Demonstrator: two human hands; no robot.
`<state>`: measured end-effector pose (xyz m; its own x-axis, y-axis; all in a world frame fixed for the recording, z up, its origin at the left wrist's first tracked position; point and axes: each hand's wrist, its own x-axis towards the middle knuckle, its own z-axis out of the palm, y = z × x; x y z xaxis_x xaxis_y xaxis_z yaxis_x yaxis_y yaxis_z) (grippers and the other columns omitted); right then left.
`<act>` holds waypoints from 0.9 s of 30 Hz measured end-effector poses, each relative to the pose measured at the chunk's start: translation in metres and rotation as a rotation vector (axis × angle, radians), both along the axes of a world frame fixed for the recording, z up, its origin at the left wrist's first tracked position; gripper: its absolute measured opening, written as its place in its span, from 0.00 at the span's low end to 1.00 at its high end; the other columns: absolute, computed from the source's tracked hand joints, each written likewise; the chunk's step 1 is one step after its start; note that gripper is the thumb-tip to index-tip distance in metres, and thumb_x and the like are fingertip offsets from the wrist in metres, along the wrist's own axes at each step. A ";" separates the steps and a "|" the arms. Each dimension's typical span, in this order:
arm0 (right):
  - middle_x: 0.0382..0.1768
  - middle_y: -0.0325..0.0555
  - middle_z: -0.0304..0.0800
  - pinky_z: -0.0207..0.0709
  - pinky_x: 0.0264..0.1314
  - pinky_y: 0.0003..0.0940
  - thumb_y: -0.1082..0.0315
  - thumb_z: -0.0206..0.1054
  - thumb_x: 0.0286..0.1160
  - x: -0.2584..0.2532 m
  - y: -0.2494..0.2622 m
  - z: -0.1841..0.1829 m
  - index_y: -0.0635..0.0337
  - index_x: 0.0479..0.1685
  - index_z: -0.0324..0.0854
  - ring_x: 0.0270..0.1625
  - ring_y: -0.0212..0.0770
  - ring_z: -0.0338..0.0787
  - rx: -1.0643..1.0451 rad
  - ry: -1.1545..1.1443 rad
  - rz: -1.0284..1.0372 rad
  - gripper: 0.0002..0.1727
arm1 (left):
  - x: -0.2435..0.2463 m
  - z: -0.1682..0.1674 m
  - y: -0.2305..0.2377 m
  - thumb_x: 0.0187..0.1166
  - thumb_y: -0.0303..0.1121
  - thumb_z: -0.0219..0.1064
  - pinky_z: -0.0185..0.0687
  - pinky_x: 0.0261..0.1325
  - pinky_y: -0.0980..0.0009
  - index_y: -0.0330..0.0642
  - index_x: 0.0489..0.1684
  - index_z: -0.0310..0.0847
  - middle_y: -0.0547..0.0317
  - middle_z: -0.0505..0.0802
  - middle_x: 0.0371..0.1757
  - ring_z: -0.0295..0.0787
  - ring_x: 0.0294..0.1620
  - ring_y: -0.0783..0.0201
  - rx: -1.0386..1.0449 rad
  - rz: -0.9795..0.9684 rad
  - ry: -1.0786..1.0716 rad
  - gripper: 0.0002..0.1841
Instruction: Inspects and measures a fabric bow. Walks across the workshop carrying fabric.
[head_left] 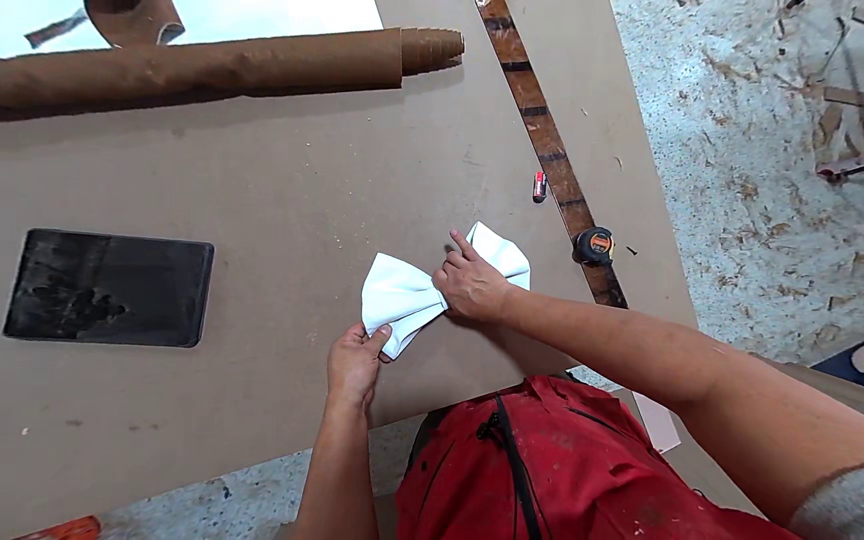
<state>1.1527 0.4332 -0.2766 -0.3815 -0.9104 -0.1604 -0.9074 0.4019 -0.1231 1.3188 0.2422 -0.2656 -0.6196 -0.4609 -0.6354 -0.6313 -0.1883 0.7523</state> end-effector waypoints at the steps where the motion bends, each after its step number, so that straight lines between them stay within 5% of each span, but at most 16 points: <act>1: 0.41 0.51 0.90 0.35 0.94 0.67 0.51 0.65 0.77 0.001 0.001 -0.001 0.63 0.50 0.83 0.59 0.57 0.87 -0.004 0.005 -0.007 0.21 | 0.000 0.000 0.001 0.81 0.28 0.70 0.90 0.38 0.65 0.36 0.52 0.87 0.51 0.96 0.40 0.92 0.32 0.62 -0.002 0.009 0.004 0.08; 8: 0.42 0.51 0.90 0.34 0.94 0.67 0.59 0.60 0.81 -0.003 0.007 0.004 0.63 0.49 0.83 0.61 0.57 0.86 -0.040 -0.003 0.011 0.16 | -0.005 0.009 -0.020 0.82 0.28 0.70 0.92 0.44 0.61 0.33 0.54 0.82 0.48 0.94 0.37 0.93 0.34 0.58 0.058 -0.201 -0.029 0.10; 11: 0.44 0.51 0.90 0.33 0.94 0.68 0.49 0.66 0.76 -0.004 0.010 0.001 0.62 0.50 0.82 0.63 0.57 0.85 -0.052 -0.001 0.048 0.22 | -0.028 0.019 -0.024 0.86 0.46 0.65 0.89 0.56 0.52 0.36 0.66 0.79 0.45 0.93 0.50 0.92 0.48 0.54 -0.054 -0.239 -0.094 0.23; 13: 0.45 0.50 0.89 0.33 0.94 0.68 0.46 0.67 0.74 -0.003 0.008 -0.001 0.61 0.51 0.82 0.64 0.56 0.85 -0.045 0.009 0.048 0.25 | -0.049 0.010 -0.020 0.84 0.59 0.62 0.85 0.59 0.41 0.36 0.55 0.86 0.42 0.93 0.48 0.92 0.50 0.48 -0.232 -0.184 -0.162 0.30; 17: 0.44 0.50 0.90 0.32 0.94 0.68 0.45 0.69 0.73 -0.003 0.009 -0.001 0.60 0.51 0.83 0.64 0.56 0.85 -0.022 0.013 0.016 0.25 | -0.067 -0.007 -0.010 0.85 0.50 0.66 0.82 0.43 0.44 0.38 0.32 0.87 0.47 0.90 0.31 0.87 0.35 0.52 -0.359 -0.118 -0.111 0.22; 23: 0.46 0.50 0.91 0.30 0.94 0.68 0.45 0.67 0.74 -0.004 0.005 0.001 0.62 0.51 0.83 0.66 0.56 0.85 -0.018 0.001 -0.017 0.26 | -0.058 -0.008 -0.006 0.87 0.48 0.65 0.84 0.45 0.49 0.39 0.34 0.87 0.52 0.91 0.32 0.88 0.35 0.57 -0.318 -0.019 -0.025 0.20; 25: 0.58 0.52 0.89 0.30 0.94 0.69 0.34 0.70 0.65 -0.004 0.007 0.017 0.62 0.64 0.80 0.76 0.57 0.79 -0.082 -0.009 -0.066 0.40 | -0.056 0.002 -0.011 0.88 0.52 0.62 0.87 0.49 0.51 0.40 0.41 0.88 0.52 0.93 0.36 0.91 0.38 0.59 -0.241 -0.048 0.014 0.22; 27: 0.82 0.52 0.75 0.31 0.95 0.69 0.22 0.73 0.54 -0.003 0.017 0.046 0.54 0.88 0.66 0.91 0.56 0.62 -0.182 -0.077 -0.200 0.61 | -0.048 0.011 -0.018 0.88 0.56 0.58 0.88 0.55 0.49 0.39 0.50 0.89 0.50 0.95 0.42 0.93 0.45 0.57 -0.170 -0.084 0.044 0.26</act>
